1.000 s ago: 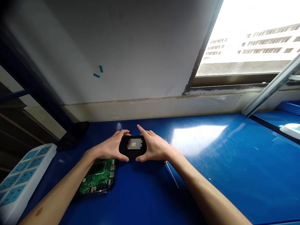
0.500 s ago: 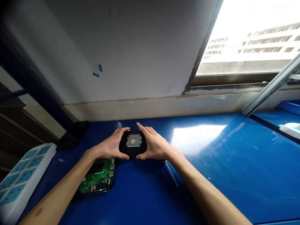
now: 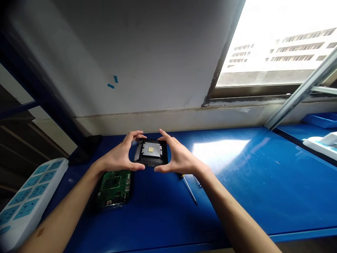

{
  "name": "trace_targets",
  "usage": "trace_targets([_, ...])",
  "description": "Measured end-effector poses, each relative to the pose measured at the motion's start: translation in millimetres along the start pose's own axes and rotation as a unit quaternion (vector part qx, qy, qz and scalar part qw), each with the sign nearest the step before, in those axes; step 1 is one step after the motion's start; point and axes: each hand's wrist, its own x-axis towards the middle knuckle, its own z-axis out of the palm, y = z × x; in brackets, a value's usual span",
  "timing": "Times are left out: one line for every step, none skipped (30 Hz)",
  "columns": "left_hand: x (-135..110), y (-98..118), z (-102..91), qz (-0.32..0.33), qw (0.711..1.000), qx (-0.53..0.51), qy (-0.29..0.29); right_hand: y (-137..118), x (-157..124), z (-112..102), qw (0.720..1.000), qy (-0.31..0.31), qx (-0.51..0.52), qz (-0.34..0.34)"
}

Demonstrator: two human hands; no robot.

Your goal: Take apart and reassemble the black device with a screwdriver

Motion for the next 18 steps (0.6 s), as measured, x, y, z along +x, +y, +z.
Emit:
trace_targets([-3, 3, 2.0, 0.009, 1.000, 0.001, 0.000, -2, -5, -1, 1.000, 0.001, -0.006, -0.001])
trace_targets([-6, 6, 5.0, 0.015, 1.000, 0.005, -0.001, -4, -10, -1, 1.000, -0.001, -0.014, -0.003])
trace_targets([-10, 8, 9.0, 0.017, 1.000, 0.011, -0.005, -6, -16, -1, 1.000, -0.005, -0.022, -0.006])
trace_targets([-14, 10, 13.7, 0.011, 1.000, 0.018, -0.013, -7, -22, 1, 0.999, -0.012, -0.031, -0.010])
trace_targets([-19, 12, 19.0, 0.002, 0.999, 0.024, -0.023, -8, -29, 3, 0.999, -0.023, -0.039, -0.012])
trace_targets([-24, 14, 24.5, -0.002, 0.999, 0.035, -0.031, -8, -35, 7, 0.998, -0.036, -0.047, -0.015])
trace_targets([-30, 16, 30.1, -0.001, 0.998, 0.048, -0.037, -8, -41, 10, 0.997, -0.047, -0.056, -0.016])
trace_targets([-35, 17, 35.7, -0.001, 0.997, 0.059, -0.046, -8, -46, 15, 0.996, -0.061, -0.067, -0.016])
trace_targets([-40, 18, 41.1, 0.002, 0.995, 0.072, -0.063, -8, -51, 19, 0.994, -0.080, -0.078, -0.011])
trace_targets([-44, 19, 46.2, -0.001, 0.993, 0.086, -0.075, -8, -56, 23, 0.992, -0.092, -0.086, -0.007])
trace_targets([-48, 20, 50.8, -0.005, 0.991, 0.097, -0.091, -8, -59, 27, 0.990, -0.103, -0.092, -0.006])
trace_targets([-52, 20, 55.0, -0.009, 0.989, 0.105, -0.102, -8, -63, 30, 0.989, -0.112, -0.097, -0.001])
trace_targets([-54, 20, 58.6, -0.012, 0.987, 0.111, -0.112, -8, -65, 33, 0.988, -0.119, -0.100, 0.004])
trace_targets([-56, 20, 61.6, -0.014, 0.986, 0.115, -0.120, -7, -67, 35, 0.987, -0.126, -0.102, 0.011])
trace_targets([-58, 19, 64.0, -0.015, 0.985, 0.117, -0.125, -6, -69, 37, 0.985, -0.134, -0.104, 0.020])
trace_targets([-59, 18, 65.8, -0.015, 0.985, 0.119, -0.127, -6, -71, 38, 0.984, -0.140, -0.105, 0.029])
trace_targets([-59, 18, 67.1, -0.014, 0.985, 0.119, -0.126, -5, -72, 39, 0.983, -0.146, -0.106, 0.036])
trace_targets([-60, 17, 67.9, -0.014, 0.985, 0.117, -0.125, -4, -73, 39, 0.982, -0.150, -0.106, 0.041])
